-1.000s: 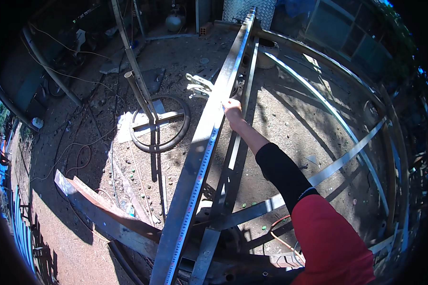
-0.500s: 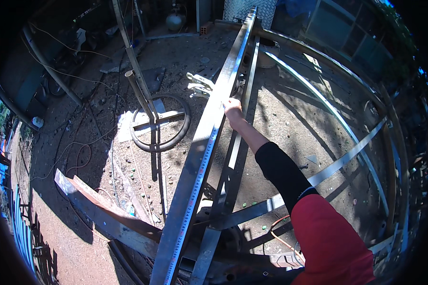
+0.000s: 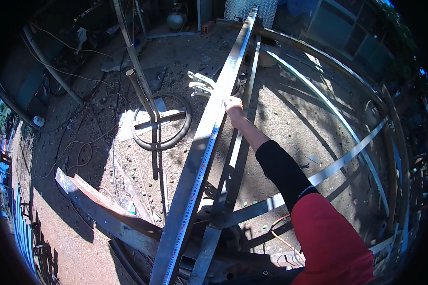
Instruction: Measuring the length and curvature of metal beams using a measuring tape.
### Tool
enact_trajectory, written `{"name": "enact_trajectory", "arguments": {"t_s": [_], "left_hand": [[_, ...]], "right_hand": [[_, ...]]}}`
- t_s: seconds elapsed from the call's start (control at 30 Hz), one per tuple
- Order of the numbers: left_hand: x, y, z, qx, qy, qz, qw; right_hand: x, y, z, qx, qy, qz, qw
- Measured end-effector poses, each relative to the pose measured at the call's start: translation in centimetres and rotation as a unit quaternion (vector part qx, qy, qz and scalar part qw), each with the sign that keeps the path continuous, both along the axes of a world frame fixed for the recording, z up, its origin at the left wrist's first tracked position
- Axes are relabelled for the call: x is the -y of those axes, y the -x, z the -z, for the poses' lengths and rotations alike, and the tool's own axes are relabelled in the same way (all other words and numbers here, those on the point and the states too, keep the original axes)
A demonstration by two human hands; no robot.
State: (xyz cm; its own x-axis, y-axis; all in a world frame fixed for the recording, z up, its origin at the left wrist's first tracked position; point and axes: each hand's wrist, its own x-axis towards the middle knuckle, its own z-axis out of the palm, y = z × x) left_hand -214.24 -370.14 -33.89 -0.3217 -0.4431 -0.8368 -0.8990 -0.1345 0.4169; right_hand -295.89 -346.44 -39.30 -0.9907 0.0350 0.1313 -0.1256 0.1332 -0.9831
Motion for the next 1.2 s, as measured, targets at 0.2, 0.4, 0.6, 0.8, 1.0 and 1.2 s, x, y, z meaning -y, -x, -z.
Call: {"name": "enact_trajectory", "arguments": {"t_s": [0.2, 0.4, 0.6, 0.8, 1.0, 1.2], "left_hand": [[-0.5, 2.6, -3.3, -0.038, -0.015, 0.043, 0.998], [-1.0, 2.2, -2.9, -0.074, -0.005, 0.056, 0.996], [-2.1, 3.9, -4.6, -0.026, -0.028, -0.022, 0.999], [-1.4, 0.2, -0.1, 0.014, -0.083, -0.082, 0.993], [-1.8, 1.7, -1.2, 0.035, -0.081, -0.098, 0.991], [-2.3, 3.2, -2.4, 0.001, -0.073, -0.089, 0.993]], "right_hand": [[0.1, 0.1, 0.1, 0.02, -0.005, 0.012, 1.0], [0.1, 0.9, 0.7, 0.017, -0.006, 0.02, 1.0], [0.3, 1.2, 0.5, 0.024, -0.025, 0.034, 0.999], [0.3, 1.9, 0.9, 0.022, -0.031, 0.035, 0.999], [0.2, 1.7, 0.4, 0.043, -0.049, 0.038, 0.997], [-0.1, 1.6, 0.1, 0.045, -0.059, 0.037, 0.997]]}}
